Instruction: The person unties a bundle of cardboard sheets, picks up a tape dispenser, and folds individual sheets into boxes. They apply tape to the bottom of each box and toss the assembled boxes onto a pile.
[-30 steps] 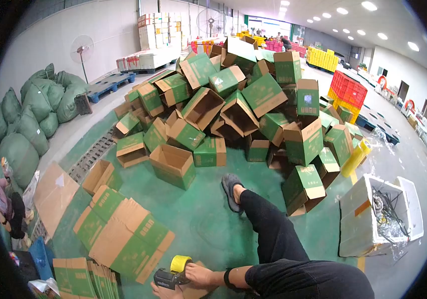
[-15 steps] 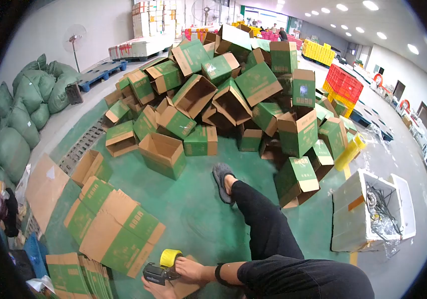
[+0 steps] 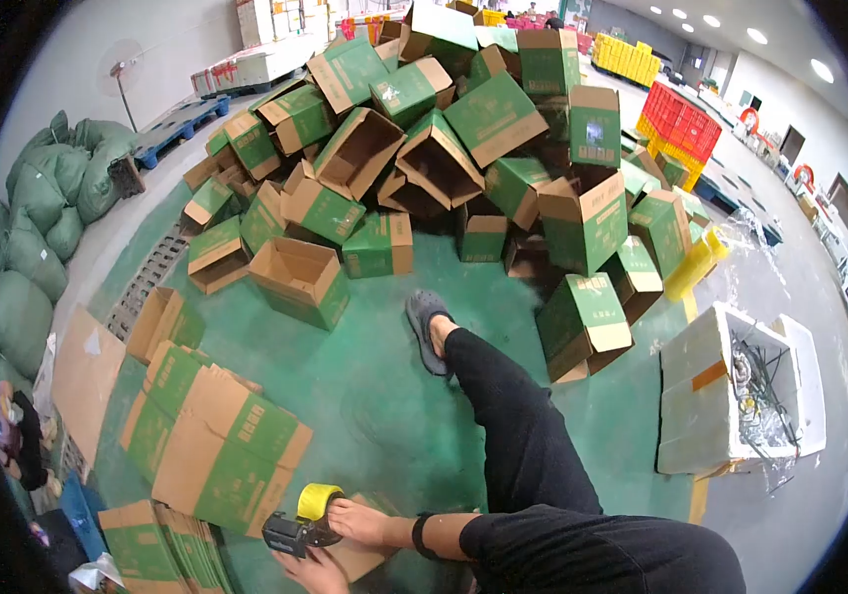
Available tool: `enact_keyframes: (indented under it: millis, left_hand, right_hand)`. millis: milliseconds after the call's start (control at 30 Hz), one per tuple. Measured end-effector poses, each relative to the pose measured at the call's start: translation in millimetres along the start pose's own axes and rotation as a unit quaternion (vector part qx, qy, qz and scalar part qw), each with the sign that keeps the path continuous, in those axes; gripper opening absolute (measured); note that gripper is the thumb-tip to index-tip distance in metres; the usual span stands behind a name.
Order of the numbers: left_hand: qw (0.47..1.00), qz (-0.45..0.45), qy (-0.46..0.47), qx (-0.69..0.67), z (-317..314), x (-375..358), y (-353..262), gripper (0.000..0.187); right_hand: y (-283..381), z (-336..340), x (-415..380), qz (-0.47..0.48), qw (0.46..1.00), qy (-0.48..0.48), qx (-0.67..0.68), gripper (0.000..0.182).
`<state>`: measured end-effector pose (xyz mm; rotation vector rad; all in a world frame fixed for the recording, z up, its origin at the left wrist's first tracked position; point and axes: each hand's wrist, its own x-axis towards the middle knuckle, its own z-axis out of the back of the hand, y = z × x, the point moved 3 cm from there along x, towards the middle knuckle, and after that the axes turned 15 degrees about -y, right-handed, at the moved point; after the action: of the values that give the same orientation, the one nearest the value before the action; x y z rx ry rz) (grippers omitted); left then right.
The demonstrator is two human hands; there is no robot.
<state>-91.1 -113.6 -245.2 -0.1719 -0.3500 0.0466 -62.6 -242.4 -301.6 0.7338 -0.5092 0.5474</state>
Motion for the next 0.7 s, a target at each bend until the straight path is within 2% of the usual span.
enact_keyframes:
  millis: [33,100,167,200,267,300,367,400,433,467,500,567,633,700]
  left_hand:
    - [1.000,-0.003,0.001,0.009,3.5,-11.1,1.1,0.050]
    - [0.996,-0.081,-0.003,-0.048,14.0,-40.3,-1.1,0.046]
    - [0.992,-0.093,0.056,-0.066,9.3,-74.0,15.5,0.045]
    - [0.993,-0.088,0.058,-0.061,10.6,-83.9,23.1,0.045]
    - [0.981,-0.051,0.134,-0.132,11.6,-95.3,35.5,0.041]
    - [0.982,-0.047,0.133,-0.128,22.7,-86.7,32.2,0.041]
    - [0.951,0.008,0.227,-0.208,38.9,-62.0,32.3,0.038]
    - [0.937,0.034,0.215,-0.274,45.6,-44.3,33.2,0.036]
    - [0.901,0.134,0.243,-0.334,53.9,-30.6,35.8,0.039]
    - [0.883,0.207,0.224,-0.357,98.4,-7.3,10.6,0.041]
    - [0.790,0.355,0.199,-0.458,127.3,7.5,-9.6,0.044]
    - [0.678,0.372,0.196,-0.602,156.0,34.8,-8.8,0.049]
    - [0.639,0.320,0.170,-0.679,177.4,55.4,4.6,0.045]
    - [0.606,0.307,0.134,-0.721,192.1,65.2,25.2,0.038]
  right_hand:
    - [-0.6,0.4,0.0,-0.005,1.000,0.010,-0.002,0.013]
    - [0.4,0.9,1.8,-0.010,1.000,0.019,0.006,0.013]
    - [0.3,4.6,1.1,0.007,0.999,-0.034,0.001,0.014]
    - [0.2,4.4,0.4,0.007,0.999,-0.031,0.008,0.014]
    - [-0.1,2.2,0.9,-0.002,1.000,0.008,-0.004,0.014]
    - [-0.3,1.3,0.6,-0.009,1.000,0.022,-0.007,0.014]
    - [0.5,3.6,0.4,-0.015,0.998,0.056,-0.004,0.017]
    - [-0.8,3.4,0.8,-0.024,0.996,0.091,-0.006,0.021]
    - [-1.0,3.3,1.1,-0.011,0.997,0.075,-0.012,0.020]
    - [-1.4,2.3,0.2,-0.006,0.997,0.071,-0.015,0.020]
    - [-0.9,2.1,-0.4,0.000,0.998,0.053,-0.021,0.019]
    - [-2.1,-1.9,-1.8,0.006,0.999,0.035,-0.020,0.018]
    - [-4.2,-8.7,-5.1,0.008,0.998,0.044,-0.036,0.017]
    - [-2.5,-8.1,-3.8,-0.004,0.997,0.060,-0.043,0.016]
